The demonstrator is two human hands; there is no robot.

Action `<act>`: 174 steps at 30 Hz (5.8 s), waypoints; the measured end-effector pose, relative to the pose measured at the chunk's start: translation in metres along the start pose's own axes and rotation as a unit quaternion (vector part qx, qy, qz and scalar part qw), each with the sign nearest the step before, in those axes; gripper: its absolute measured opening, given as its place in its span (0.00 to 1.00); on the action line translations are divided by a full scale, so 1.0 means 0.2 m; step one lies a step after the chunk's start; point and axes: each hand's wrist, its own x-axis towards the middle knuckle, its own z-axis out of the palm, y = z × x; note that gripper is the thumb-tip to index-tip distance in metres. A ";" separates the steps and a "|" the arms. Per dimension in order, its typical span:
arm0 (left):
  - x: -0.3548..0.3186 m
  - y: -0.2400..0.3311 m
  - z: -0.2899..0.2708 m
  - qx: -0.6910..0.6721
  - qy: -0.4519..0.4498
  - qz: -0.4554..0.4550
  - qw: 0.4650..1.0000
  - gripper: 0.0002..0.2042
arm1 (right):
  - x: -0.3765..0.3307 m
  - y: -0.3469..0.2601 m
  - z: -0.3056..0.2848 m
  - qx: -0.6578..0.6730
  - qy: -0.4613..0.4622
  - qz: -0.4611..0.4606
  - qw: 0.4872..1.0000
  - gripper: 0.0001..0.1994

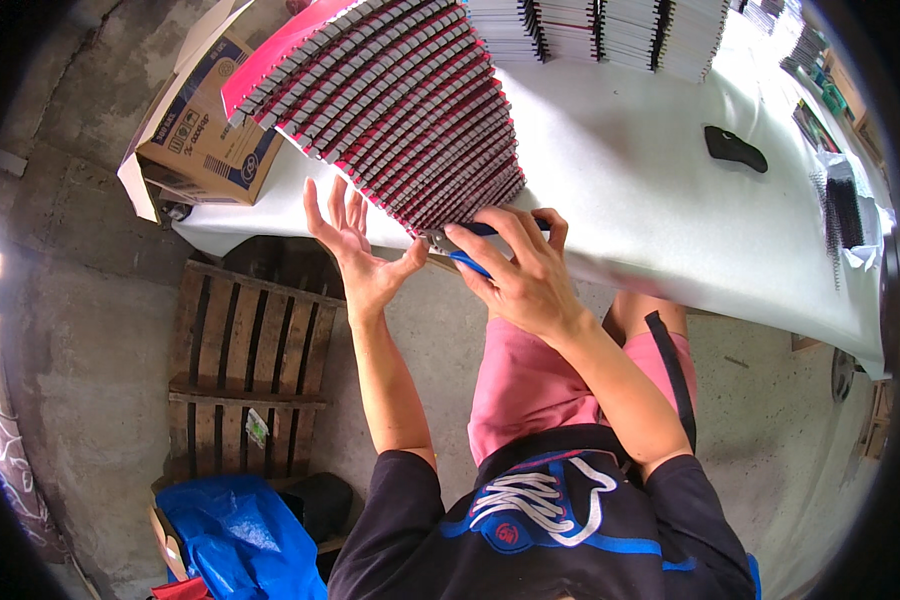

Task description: The person uses pliers to trim the spiral binding edges of a stack of pink notebooks. They repeatedly reposition the stack and cut along the binding, then place the trimmed notebooks back on the table.

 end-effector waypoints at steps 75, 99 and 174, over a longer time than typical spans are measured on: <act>0.01 0.03 0.00 0.019 0.004 -0.007 1.000 0.65 | -0.09 0.02 -0.02 0.070 -0.009 0.079 0.994 0.25; -0.02 0.01 -0.02 0.063 -0.015 0.001 0.998 0.61 | -0.04 -0.03 0.01 0.064 -0.008 0.050 0.997 0.25; 0.00 0.01 -0.07 0.033 -0.067 -0.030 0.997 0.67 | -0.08 -0.06 0.04 0.072 -0.041 0.083 0.993 0.19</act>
